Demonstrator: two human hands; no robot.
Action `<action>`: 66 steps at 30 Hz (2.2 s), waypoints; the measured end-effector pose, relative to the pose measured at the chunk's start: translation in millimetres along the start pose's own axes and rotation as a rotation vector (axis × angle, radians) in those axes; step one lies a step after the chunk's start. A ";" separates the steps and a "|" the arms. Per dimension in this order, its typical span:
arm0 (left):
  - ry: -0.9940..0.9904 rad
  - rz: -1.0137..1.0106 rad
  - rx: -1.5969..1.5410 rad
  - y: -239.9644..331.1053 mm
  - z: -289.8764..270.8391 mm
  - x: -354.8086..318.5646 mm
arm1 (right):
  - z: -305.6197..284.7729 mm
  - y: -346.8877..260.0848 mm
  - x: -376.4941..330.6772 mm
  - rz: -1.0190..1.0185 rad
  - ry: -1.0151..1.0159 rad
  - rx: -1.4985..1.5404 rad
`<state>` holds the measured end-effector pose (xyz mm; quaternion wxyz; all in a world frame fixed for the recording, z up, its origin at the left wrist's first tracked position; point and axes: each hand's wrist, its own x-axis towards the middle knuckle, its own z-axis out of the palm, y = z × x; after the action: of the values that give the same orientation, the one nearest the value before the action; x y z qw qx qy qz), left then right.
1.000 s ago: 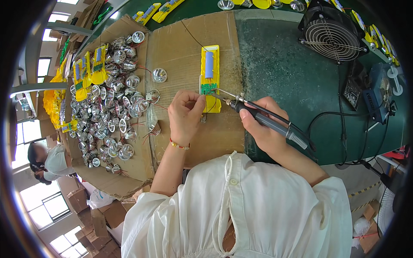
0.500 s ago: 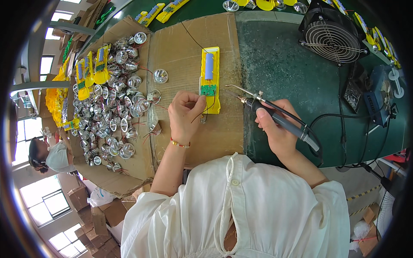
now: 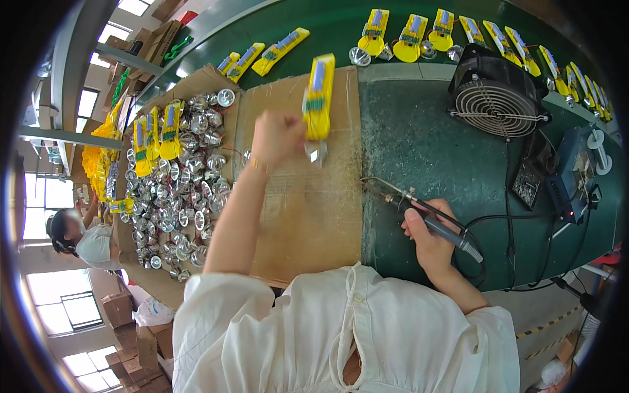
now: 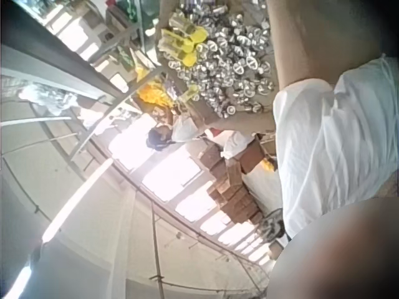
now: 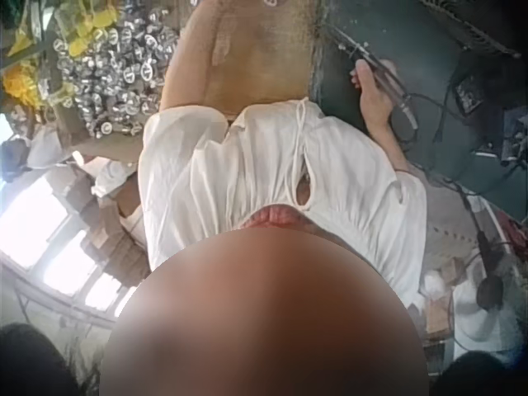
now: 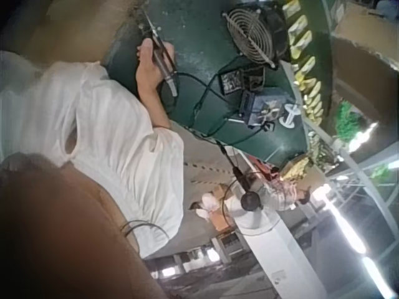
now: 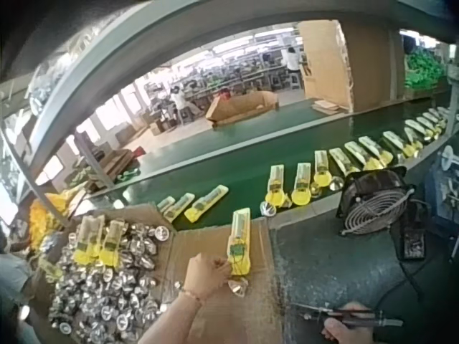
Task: Soldering electrical wires onto circuit boards for lighting components on a factory assembly line.
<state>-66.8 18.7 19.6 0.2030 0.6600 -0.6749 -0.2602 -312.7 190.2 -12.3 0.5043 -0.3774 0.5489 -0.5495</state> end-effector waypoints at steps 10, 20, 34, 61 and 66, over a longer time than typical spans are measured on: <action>0.227 -0.039 0.563 -62.8 -35.2 179.6 | 1.6 5.2 8.0 0.049 0.030 0.106; -0.036 0.118 0.671 -0.8 -34.1 11.9 | 0.0 3.3 10.7 0.067 -0.020 0.076; 0.680 -0.097 0.145 -78.0 -38.2 -84.5 | 6.9 0.1 -8.1 -0.110 -0.073 -0.007; 0.109 -0.031 -0.329 -28.4 17.0 -134.5 | 59.0 1.4 -6.9 -0.205 -0.163 -0.130; 0.094 -0.052 -0.371 -30.1 18.4 -133.9 | 56.8 5.0 -6.1 -0.238 -0.225 -0.168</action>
<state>-48.4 153.9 -4.1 0.3458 0.6399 -0.5877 -0.3543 -255.7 183.9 -10.0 0.4606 -0.5398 0.4844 -0.5118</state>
